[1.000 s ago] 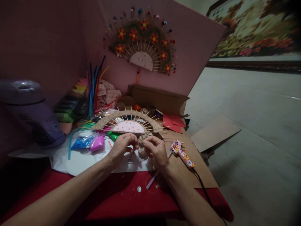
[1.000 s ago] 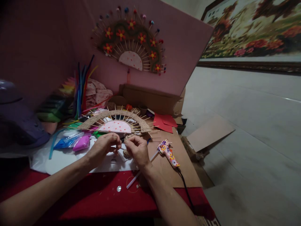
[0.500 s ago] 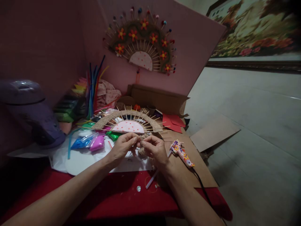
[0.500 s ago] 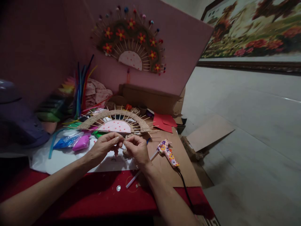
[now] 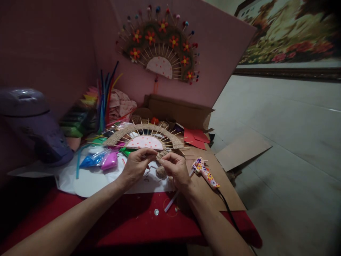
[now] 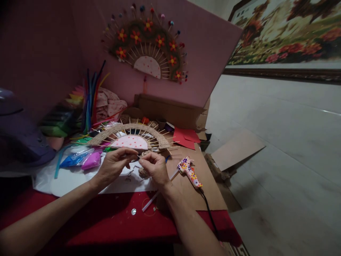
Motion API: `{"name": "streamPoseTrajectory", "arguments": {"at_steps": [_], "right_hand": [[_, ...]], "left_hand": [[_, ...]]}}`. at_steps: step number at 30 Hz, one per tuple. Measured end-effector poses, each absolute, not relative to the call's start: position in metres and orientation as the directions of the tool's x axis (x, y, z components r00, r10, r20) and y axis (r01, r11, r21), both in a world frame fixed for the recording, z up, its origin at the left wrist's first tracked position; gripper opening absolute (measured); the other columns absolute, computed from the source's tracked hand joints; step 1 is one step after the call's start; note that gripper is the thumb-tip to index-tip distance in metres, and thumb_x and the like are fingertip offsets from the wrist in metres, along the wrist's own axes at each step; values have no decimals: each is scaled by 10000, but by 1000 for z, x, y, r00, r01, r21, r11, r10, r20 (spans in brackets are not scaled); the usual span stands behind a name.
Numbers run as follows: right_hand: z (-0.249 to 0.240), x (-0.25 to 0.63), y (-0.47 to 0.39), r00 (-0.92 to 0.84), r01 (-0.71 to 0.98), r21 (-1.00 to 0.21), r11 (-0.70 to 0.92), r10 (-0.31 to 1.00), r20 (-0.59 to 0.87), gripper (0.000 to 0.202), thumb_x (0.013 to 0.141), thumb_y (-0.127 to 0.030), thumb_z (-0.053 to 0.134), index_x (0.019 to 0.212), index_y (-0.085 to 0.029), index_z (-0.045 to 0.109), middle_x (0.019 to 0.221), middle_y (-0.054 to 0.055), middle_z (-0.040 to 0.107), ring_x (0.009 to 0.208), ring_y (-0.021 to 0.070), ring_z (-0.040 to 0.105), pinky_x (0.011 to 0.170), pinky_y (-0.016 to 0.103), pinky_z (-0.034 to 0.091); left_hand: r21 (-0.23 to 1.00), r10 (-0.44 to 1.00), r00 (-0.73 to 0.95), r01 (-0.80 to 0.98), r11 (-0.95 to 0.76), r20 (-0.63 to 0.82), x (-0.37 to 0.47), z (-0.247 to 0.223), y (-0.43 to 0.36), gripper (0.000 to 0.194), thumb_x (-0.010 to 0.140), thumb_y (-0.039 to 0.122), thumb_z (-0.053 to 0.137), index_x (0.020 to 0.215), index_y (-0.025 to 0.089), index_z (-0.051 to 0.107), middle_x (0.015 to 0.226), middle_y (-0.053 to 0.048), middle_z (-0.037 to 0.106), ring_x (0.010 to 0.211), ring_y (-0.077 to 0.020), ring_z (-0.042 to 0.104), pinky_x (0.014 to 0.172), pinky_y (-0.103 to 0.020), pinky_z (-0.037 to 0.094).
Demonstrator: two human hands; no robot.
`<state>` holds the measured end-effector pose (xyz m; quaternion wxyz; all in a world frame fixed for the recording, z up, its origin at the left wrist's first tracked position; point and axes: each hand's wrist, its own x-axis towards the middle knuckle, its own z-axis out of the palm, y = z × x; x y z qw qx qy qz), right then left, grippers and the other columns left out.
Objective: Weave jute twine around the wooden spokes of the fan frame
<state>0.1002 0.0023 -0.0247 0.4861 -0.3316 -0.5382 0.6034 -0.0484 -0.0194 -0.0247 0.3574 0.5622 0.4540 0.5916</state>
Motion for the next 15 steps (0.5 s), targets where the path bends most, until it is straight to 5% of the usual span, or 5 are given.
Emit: {"name": "streamPoseTrajectory", "arguments": {"at_steps": [6,11,15], "right_hand": [[-23,101,1,-372,-243,-970,-23,925,71,255,618,-316,741,622,-146,551,427,-95,357,361,6,222,350,159,151],[-22,102,2,-518,-284,-948,-142,855,27,338,768,-473,598,720,-139,570,388,-104,315,329,11,170,323,153,106],[-24,103,5,-562,-300,-930,-212,827,-8,293,751,-425,642,719,-146,560,413,-102,356,324,6,190,313,143,112]], "left_hand": [[905,912,-81,186,-383,403,-49,-23,-19,96,729,262,641,750,170,655,713,-26,643,610,-130,558,529,-228,454],[833,879,-8,323,-449,477,-51,-24,-20,108,797,264,568,798,178,635,757,-38,650,672,-143,578,589,-238,447],[782,859,61,387,-489,508,-52,-24,-20,114,824,256,533,827,184,621,768,-38,647,682,-140,571,602,-234,431]]}}
